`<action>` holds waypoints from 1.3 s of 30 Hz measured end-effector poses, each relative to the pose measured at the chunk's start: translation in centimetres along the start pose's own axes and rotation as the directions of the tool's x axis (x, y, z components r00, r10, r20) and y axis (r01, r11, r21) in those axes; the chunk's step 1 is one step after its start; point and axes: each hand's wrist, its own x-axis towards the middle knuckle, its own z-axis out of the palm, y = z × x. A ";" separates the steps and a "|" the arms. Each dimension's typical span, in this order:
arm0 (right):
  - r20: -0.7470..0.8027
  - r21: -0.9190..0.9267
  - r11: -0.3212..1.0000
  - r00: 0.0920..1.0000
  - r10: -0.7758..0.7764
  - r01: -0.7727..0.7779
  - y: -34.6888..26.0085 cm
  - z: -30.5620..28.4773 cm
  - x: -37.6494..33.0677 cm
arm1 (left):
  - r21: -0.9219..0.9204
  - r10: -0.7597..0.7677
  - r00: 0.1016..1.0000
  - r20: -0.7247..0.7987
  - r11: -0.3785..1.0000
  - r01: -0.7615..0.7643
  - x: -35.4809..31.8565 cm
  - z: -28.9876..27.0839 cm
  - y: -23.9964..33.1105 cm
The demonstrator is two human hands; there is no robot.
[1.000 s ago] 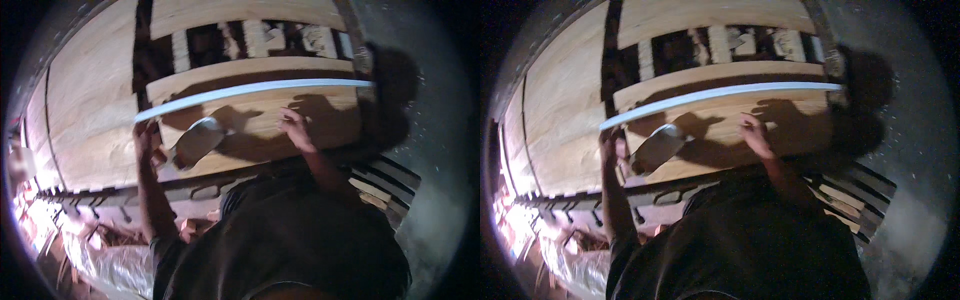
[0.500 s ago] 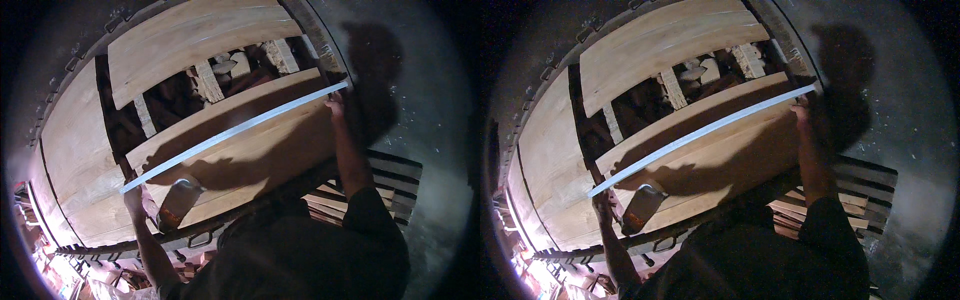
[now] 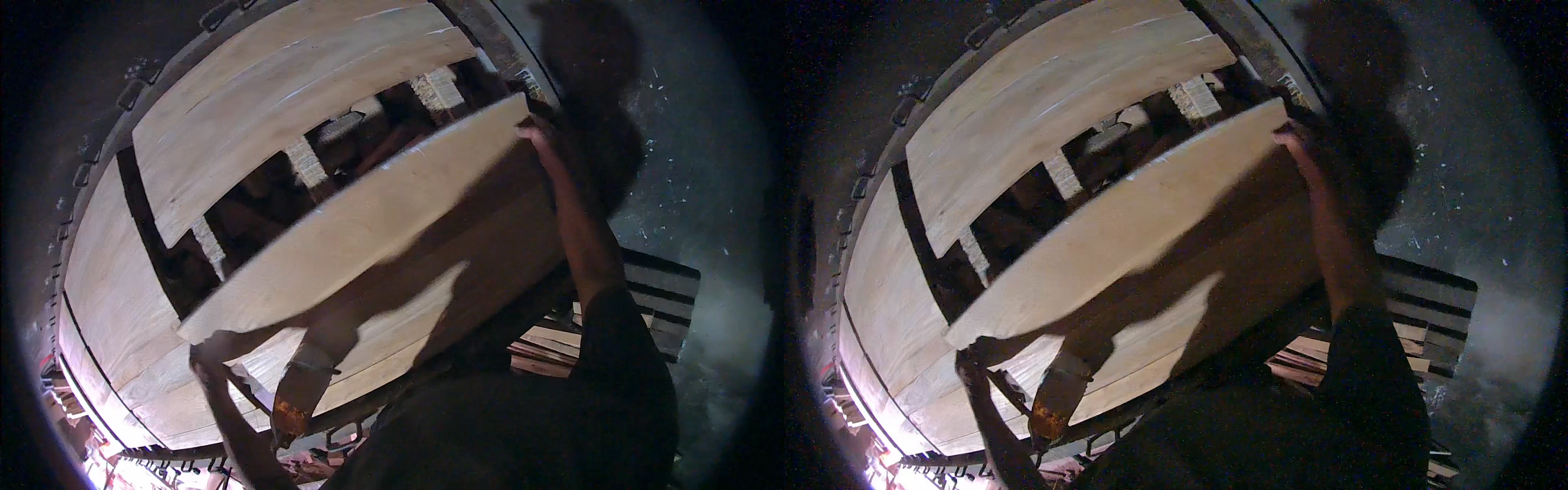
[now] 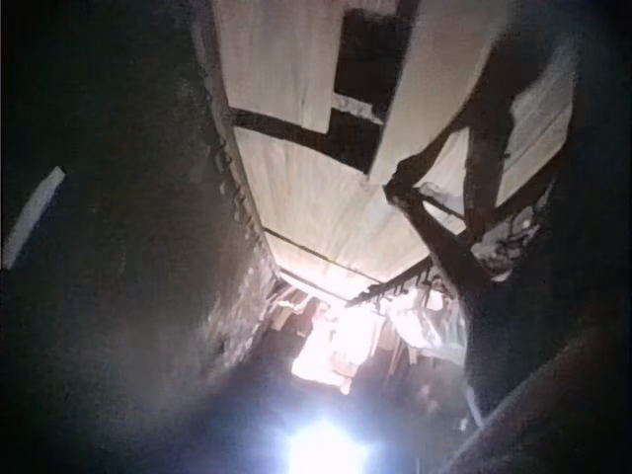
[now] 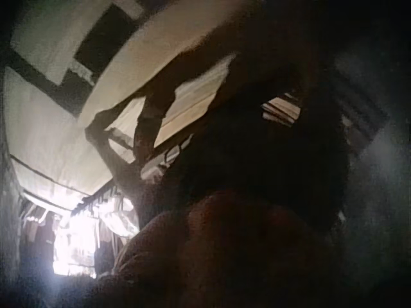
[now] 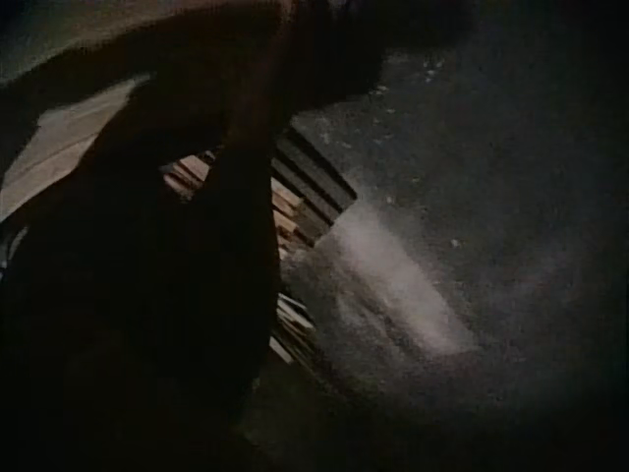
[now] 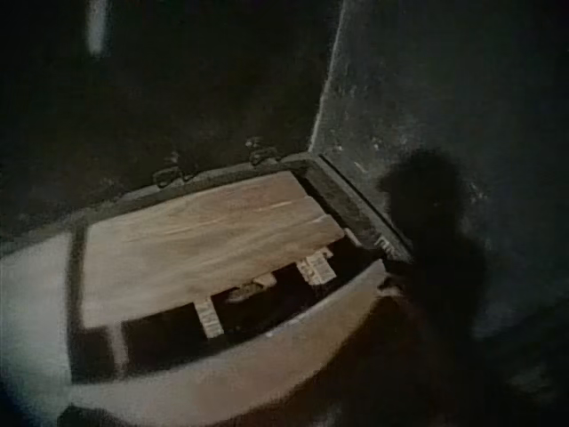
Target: The person applies glue to the edges of wooden planks using a brush, then places and aligns each plank into a curved wooden structure. The process is repeated for multiple planks.
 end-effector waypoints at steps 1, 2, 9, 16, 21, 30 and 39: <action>-0.045 -0.054 0.998 0.999 0.029 -0.031 -1.1 -0.3 0.6 | -0.095 0.034 0.998 0.051 0.995 -0.029 1.6 2.0 2.6; -0.100 -0.120 0.990 0.993 0.061 -0.073 -2.7 0.3 1.6 | -0.181 0.074 0.993 0.090 0.982 -0.057 3.1 2.8 4.8; -0.069 -0.142 0.989 0.997 0.023 -0.033 -6.8 3.3 8.3 | 0.165 -0.042 0.999 0.025 0.986 0.037 12.8 5.2 7.9; -0.301 -0.156 0.968 0.924 -0.237 0.198 4.4 5.9 10.7 | 0.067 -0.389 0.920 -0.042 0.918 0.391 18.3 8.6 2.6; -0.293 0.106 0.986 0.951 -0.094 0.130 1.8 7.7 9.1 | 0.118 -0.139 0.987 -0.078 0.982 0.147 13.6 9.6 3.1; -0.164 -0.194 0.964 0.963 -0.212 0.179 3.2 8.2 10.8 | 0.307 -0.091 0.971 -0.223 0.938 0.159 12.6 8.7 0.5; -0.095 -0.298 0.944 0.979 -0.178 0.142 8.3 8.6 12.7 | -0.338 -0.312 0.905 -0.288 0.918 0.209 11.3 11.9 8.6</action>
